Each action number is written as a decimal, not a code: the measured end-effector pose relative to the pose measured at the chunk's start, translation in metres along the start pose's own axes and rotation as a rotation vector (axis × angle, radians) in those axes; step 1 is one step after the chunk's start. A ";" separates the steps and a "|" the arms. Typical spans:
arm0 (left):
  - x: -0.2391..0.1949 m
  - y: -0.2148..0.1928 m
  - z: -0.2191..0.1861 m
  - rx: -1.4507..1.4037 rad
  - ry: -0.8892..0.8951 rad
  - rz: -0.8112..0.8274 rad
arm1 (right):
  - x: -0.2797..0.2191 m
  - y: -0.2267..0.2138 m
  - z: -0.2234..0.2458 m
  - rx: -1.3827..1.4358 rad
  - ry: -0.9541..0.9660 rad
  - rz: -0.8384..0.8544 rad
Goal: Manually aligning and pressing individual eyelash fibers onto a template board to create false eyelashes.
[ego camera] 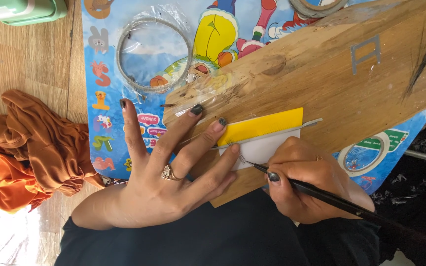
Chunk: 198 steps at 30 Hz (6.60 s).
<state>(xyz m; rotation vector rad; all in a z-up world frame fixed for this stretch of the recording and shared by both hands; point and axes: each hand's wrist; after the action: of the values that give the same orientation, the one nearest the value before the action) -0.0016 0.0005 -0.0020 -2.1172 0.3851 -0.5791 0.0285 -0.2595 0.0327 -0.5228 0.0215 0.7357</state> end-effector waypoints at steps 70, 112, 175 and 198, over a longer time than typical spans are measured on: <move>-0.006 0.022 0.011 -0.541 -0.158 -0.471 | -0.037 -0.040 -0.047 0.117 -0.154 -1.032; -0.006 0.026 0.016 -0.423 0.016 -0.267 | -0.007 -0.060 -0.035 -0.040 -0.013 -0.884; 0.006 0.013 0.019 -0.187 0.111 -0.125 | -0.016 0.010 -0.004 -0.093 -0.148 -0.073; 0.006 0.015 0.019 -0.130 0.135 -0.117 | -0.014 0.011 -0.006 -0.100 -0.220 -0.113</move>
<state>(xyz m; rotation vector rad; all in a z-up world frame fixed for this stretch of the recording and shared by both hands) 0.0128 0.0022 -0.0228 -2.2430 0.3851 -0.7860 0.0118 -0.2647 0.0251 -0.5310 -0.2491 0.6823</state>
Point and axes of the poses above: each hand's wrist, its own x-axis towards the middle knuckle, its own y-axis out of the palm, z = x × y
